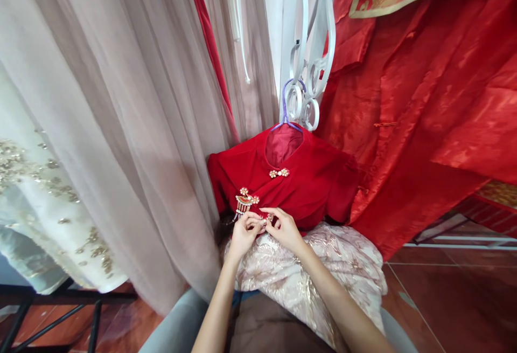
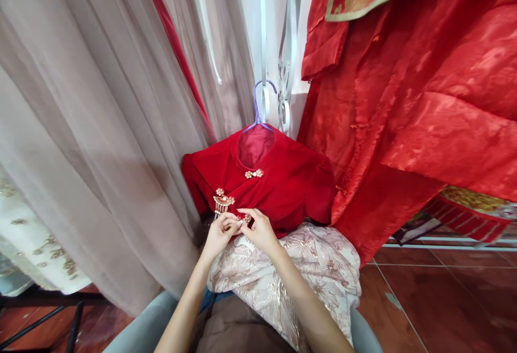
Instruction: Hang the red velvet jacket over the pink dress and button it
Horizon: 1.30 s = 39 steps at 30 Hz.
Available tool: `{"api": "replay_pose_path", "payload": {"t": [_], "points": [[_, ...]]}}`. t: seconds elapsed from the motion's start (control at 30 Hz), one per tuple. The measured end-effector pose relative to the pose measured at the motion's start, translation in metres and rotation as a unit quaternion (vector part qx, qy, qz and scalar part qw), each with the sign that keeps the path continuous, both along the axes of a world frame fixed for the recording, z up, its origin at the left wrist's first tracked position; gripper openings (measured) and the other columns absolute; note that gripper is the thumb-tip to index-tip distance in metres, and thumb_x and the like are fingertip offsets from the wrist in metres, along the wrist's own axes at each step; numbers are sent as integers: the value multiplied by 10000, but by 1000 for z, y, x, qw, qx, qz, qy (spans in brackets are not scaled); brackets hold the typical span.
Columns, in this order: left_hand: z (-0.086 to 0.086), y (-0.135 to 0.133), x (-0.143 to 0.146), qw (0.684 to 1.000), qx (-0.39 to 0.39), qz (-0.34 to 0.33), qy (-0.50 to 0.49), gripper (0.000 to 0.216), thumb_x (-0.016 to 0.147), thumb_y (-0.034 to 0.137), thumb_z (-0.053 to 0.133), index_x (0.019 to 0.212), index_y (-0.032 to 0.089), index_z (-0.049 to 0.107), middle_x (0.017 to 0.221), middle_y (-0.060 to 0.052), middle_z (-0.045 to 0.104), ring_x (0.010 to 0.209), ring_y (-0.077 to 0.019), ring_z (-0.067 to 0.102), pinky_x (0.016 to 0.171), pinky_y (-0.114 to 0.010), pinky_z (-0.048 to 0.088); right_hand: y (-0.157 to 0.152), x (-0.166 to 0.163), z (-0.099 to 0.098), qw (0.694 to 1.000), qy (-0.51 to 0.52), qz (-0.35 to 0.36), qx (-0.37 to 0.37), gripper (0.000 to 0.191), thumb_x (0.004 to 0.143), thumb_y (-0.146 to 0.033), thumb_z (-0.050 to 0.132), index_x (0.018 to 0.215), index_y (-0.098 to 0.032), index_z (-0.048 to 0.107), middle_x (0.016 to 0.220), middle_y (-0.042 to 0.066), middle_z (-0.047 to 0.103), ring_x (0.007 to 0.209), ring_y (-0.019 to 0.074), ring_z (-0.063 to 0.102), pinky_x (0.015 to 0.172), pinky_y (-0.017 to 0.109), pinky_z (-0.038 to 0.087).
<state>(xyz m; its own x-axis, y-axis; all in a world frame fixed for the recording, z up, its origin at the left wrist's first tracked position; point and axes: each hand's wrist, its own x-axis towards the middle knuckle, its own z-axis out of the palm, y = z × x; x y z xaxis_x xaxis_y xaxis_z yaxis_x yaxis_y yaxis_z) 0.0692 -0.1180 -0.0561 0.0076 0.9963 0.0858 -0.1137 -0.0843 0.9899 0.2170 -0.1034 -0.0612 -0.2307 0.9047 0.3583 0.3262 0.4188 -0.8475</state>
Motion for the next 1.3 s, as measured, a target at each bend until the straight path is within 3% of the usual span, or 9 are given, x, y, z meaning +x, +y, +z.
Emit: {"api": "replay_pose_path", "payload": {"t": [0.13,0.27,0.47,0.6,0.77,0.93,1.07,1.17,1.3], "points": [[-8,-3,2,999,-17,35,25,371,626,397,764,777,178,506,582,24,610,515,-125,597,520,-248,532,-5,1,-3,1000,23,-9,-2,334,765,-150,536,1066,-199,673,914,33,622,479,42,482,439,164,425],[-9,-6,7,992,24,100,79,303,657,385,740,764,166,559,648,-2,613,533,-108,579,494,-202,478,-14,13,-1,997,70,-12,-20,256,848,-284,530,1040,-204,679,986,73,644,785,141,640,564,216,550],[31,-21,8,972,129,194,35,271,787,424,632,877,175,573,709,13,587,510,-82,537,486,-198,468,-31,51,49,980,157,-103,60,315,847,-289,591,1154,-219,592,1161,103,614,1001,186,625,813,339,566],[64,-33,-8,916,230,327,12,211,867,373,548,901,165,549,698,22,572,482,-59,505,481,-185,448,-43,69,81,916,259,-250,179,350,815,-242,639,1147,-206,536,1119,92,606,966,177,624,797,340,551],[74,-37,-21,847,294,438,-67,173,852,348,506,833,176,500,633,48,508,457,-64,468,394,-165,375,-52,68,85,833,328,-354,270,277,804,-213,636,1046,-206,500,1000,53,570,866,154,608,643,273,538],[64,-35,-17,858,289,422,-45,162,872,340,471,865,184,512,636,51,509,430,-64,442,407,-178,367,-50,53,72,880,270,-312,235,292,809,-233,615,1058,-216,463,1000,63,564,829,151,607,629,270,536],[52,-34,-11,910,251,252,215,151,876,300,507,844,196,611,715,1,599,599,-113,546,570,-224,454,-43,37,50,940,187,-247,146,269,833,-226,568,1079,-215,461,982,67,584,793,143,609,591,246,532],[39,-30,-7,870,235,90,423,109,841,271,562,880,232,656,895,-36,634,871,-192,579,720,-286,490,-37,24,25,984,88,-141,62,268,840,-221,535,1105,-209,498,961,72,601,854,168,620,617,264,556],[21,-23,-8,836,229,52,496,177,847,218,549,1005,245,623,993,-42,583,945,-203,559,786,-321,502,-33,9,-6,999,45,-27,14,334,847,-190,499,1180,-221,511,1109,97,573,1013,187,598,754,311,576]]}}
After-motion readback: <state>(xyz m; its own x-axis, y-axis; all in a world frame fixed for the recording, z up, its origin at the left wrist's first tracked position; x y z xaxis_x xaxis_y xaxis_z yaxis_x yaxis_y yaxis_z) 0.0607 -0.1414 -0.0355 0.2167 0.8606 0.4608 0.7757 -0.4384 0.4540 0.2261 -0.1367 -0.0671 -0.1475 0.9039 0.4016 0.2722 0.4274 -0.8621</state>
